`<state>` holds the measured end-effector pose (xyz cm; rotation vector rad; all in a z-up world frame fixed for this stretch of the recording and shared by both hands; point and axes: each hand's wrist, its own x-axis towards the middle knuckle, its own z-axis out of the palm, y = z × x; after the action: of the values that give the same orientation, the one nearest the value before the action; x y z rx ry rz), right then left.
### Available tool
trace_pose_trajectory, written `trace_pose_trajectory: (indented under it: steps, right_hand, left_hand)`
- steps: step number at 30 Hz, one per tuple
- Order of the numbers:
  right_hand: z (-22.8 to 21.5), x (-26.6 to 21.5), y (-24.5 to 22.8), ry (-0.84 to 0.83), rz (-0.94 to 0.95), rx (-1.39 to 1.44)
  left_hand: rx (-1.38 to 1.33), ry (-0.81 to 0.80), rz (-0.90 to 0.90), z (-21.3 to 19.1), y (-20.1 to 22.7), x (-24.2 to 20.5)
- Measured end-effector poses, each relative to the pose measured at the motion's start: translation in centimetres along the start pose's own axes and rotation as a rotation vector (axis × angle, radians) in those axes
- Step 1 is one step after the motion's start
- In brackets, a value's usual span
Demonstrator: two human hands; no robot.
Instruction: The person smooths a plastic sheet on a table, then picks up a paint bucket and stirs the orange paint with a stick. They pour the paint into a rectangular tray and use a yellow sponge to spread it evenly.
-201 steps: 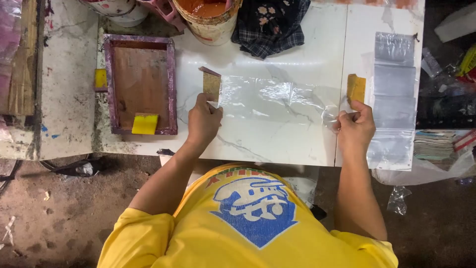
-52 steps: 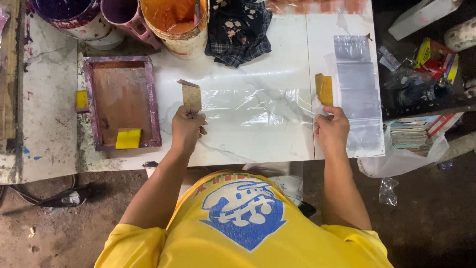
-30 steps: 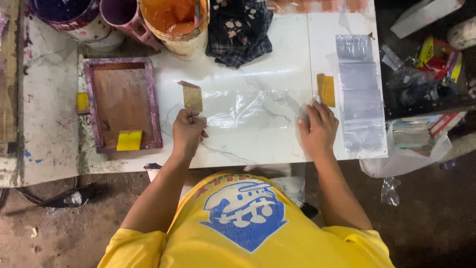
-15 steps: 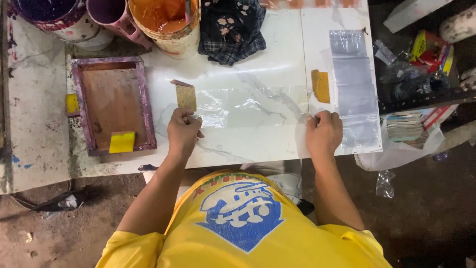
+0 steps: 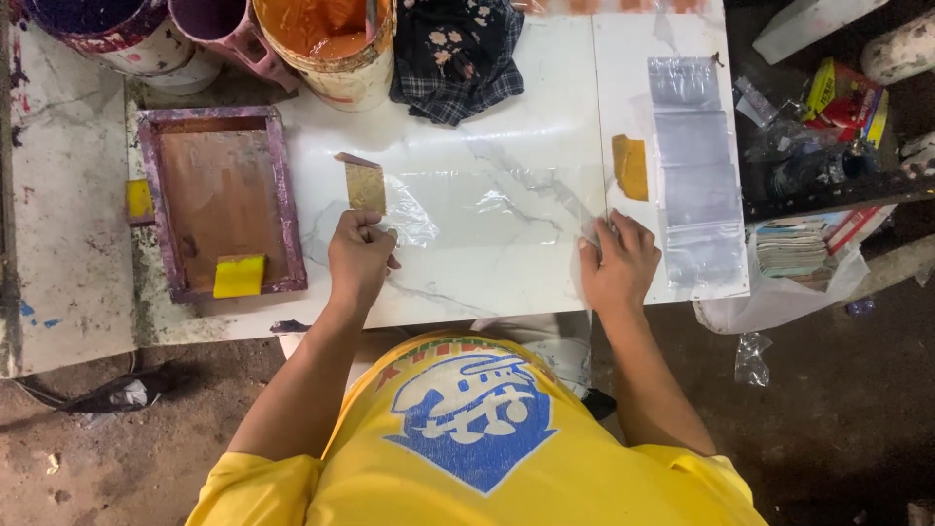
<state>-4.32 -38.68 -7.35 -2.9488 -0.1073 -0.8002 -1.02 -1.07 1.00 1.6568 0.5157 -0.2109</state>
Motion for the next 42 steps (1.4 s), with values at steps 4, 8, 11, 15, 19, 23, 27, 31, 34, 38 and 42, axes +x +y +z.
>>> trace_pose_trajectory:
  steps: [4, 8, 11, 15, 19, 23, 27, 31, 34, 38, 42]
  right_hand:
    - [0.9, -0.7, 0.8, -0.023, 0.047, -0.009]
    - [0.4, 0.9, 0.1, 0.000, 0.008, 0.051]
    - [0.1, 3.0, -2.1, 0.015, -0.136, 0.126]
    - [-0.9, 5.2, -5.2, -0.507, -0.104, 0.231]
    - [-1.9, 6.2, -5.2, -0.657, 0.006, 0.114]
    - [-2.1, 5.3, -4.1, -0.635, 0.109, 0.092]
    - [2.9, 2.3, 0.3, -0.059, 0.173, 0.188]
    - [3.3, 1.1, 2.4, 0.048, 0.198, 0.178]
    - [2.7, 0.8, 2.6, -0.009, 0.148, 0.128]
    - [1.1, 1.7, 1.3, -0.070, 0.240, 0.109]
    - [0.5, 2.1, 0.3, -0.197, 0.153, -0.015]
  left_hand:
    - [0.002, 0.003, 0.019, -0.1, 0.1, -0.3]
    - [0.005, 0.005, 0.021, 0.0, 0.2, -0.3]
    - [0.009, 0.002, 0.021, 0.1, 0.5, -0.5]
    - [0.010, -0.002, 0.028, 0.0, 0.8, -0.6]
    - [-0.010, 0.008, 0.025, -0.1, 0.2, -0.1]
    - [0.010, 0.001, 0.010, -0.2, 0.3, -0.5]
    - [-0.032, 0.009, 0.013, -0.2, 0.6, -0.7]
    - [-0.058, 0.000, 0.019, -0.2, -0.4, -0.2]
    - [-0.051, 0.003, 0.022, -0.2, -0.2, -0.2]
    - [-0.063, -0.002, 0.026, -0.2, -0.3, -0.4]
    - [-0.070, 0.009, 0.039, -0.1, -0.8, -0.2]
